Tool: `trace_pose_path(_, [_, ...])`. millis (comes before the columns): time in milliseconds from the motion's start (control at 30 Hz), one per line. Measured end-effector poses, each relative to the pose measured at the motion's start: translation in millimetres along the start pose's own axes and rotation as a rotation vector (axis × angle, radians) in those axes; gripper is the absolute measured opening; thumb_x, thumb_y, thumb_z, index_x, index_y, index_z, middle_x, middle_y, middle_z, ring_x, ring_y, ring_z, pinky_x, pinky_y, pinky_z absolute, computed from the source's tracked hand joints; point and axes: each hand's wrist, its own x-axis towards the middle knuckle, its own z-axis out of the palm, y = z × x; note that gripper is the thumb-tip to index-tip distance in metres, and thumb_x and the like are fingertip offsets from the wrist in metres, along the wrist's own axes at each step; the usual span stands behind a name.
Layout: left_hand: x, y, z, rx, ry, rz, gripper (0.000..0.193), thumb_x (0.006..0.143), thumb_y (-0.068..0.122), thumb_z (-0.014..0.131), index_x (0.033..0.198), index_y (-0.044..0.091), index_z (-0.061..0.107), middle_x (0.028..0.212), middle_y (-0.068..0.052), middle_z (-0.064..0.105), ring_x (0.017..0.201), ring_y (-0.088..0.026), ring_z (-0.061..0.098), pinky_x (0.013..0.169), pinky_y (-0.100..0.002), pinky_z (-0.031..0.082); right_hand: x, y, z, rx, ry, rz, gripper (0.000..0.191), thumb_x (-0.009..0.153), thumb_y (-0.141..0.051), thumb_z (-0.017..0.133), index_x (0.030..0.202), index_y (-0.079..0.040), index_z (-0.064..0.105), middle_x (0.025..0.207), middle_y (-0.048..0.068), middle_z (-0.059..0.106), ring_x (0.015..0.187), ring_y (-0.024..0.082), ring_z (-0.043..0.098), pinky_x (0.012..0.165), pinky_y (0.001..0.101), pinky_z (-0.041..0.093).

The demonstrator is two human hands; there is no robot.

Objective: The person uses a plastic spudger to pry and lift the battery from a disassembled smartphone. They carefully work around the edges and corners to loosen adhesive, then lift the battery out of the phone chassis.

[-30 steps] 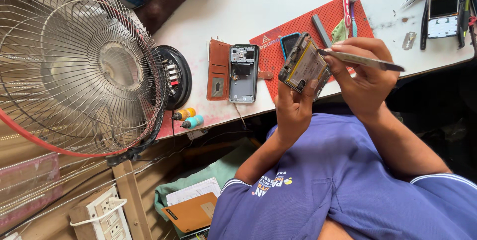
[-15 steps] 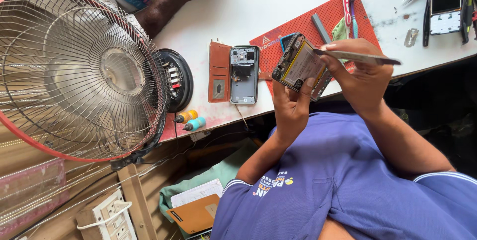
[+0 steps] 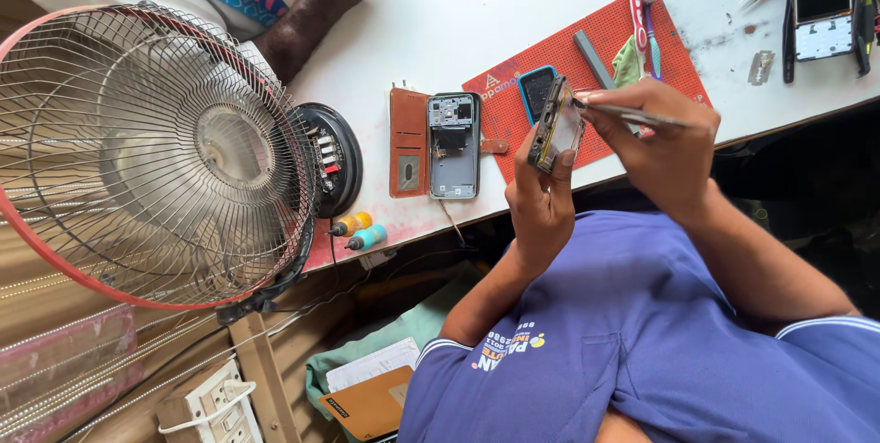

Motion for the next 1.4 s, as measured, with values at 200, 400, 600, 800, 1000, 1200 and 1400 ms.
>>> trace_pose_path(200, [10,12,-9,0.098,-0.072,0.205,0.039,0.114,0.012,0.055,0.149,0.000,0.044,0.132,-0.023,0.068,0.106,-0.020,0.073,0.088,-0.031,0.060,10,5,-8,0.107,-0.105,0.139,0.012,0.100,0.000,0.080,0.111,0.001,0.076,0.102,0.010,0.076,0.084,0.010,0.070,0.074,0.0229,0.055])
trace_pose_path(400, [12,14,-14,0.058,-0.111,0.112,0.042,0.113,0.013,0.058,0.151,0.001,0.045,0.123,-0.017,0.071,0.104,-0.016,0.073,0.090,-0.030,0.058,15,13,-12,0.289,-0.162,0.144,0.013,0.101,0.001,0.076,0.114,0.002,0.073,0.104,0.008,0.074,0.093,0.009,0.072,0.084,0.0224,0.060])
trace_pose_path(600, [15,1,-26,-0.240,-0.188,-0.043,0.044,0.112,0.013,0.060,0.153,0.002,0.048,0.127,-0.010,0.067,0.106,-0.010,0.064,0.097,-0.027,0.055,20,31,-14,0.446,-0.220,0.304,0.016,0.097,0.002,0.076,0.113,0.002,0.073,0.097,0.007,0.073,0.084,0.009,0.067,0.076,0.0223,0.056])
trace_pose_path(800, [12,-11,-35,-0.401,-0.219,-0.157,0.042,0.112,0.016,0.056,0.151,0.001,0.048,0.130,-0.010,0.067,0.117,-0.014,0.064,0.104,-0.029,0.053,21,49,-16,0.552,-0.288,0.373,0.015,0.097,0.001,0.075,0.112,0.001,0.074,0.099,0.008,0.073,0.091,0.011,0.067,0.082,0.0251,0.056])
trace_pose_path(1000, [10,-24,-41,-0.533,-0.261,-0.203,0.041,0.116,0.026,0.051,0.147,0.000,0.050,0.132,-0.010,0.065,0.121,-0.014,0.061,0.109,-0.033,0.052,24,58,-21,0.696,-0.361,0.521,0.019,0.092,-0.001,0.075,0.110,0.004,0.072,0.104,0.011,0.075,0.098,0.016,0.073,0.092,0.0295,0.059])
trace_pose_path(1200, [11,-30,-40,-0.674,-0.268,-0.225,0.045,0.118,0.033,0.047,0.148,-0.001,0.051,0.127,-0.012,0.065,0.123,-0.016,0.061,0.109,-0.035,0.051,25,68,-24,0.835,-0.421,0.617,0.022,0.092,-0.004,0.076,0.111,0.005,0.071,0.106,0.014,0.075,0.100,0.019,0.073,0.094,0.0325,0.059])
trace_pose_path(1400, [13,-34,-39,-0.824,-0.285,-0.316,0.047,0.117,0.032,0.047,0.150,-0.001,0.049,0.137,-0.013,0.063,0.128,-0.019,0.060,0.113,-0.038,0.050,25,87,-24,0.929,-0.469,0.684,0.020,0.093,-0.004,0.074,0.110,0.007,0.071,0.104,0.016,0.074,0.098,0.023,0.074,0.092,0.0368,0.061])
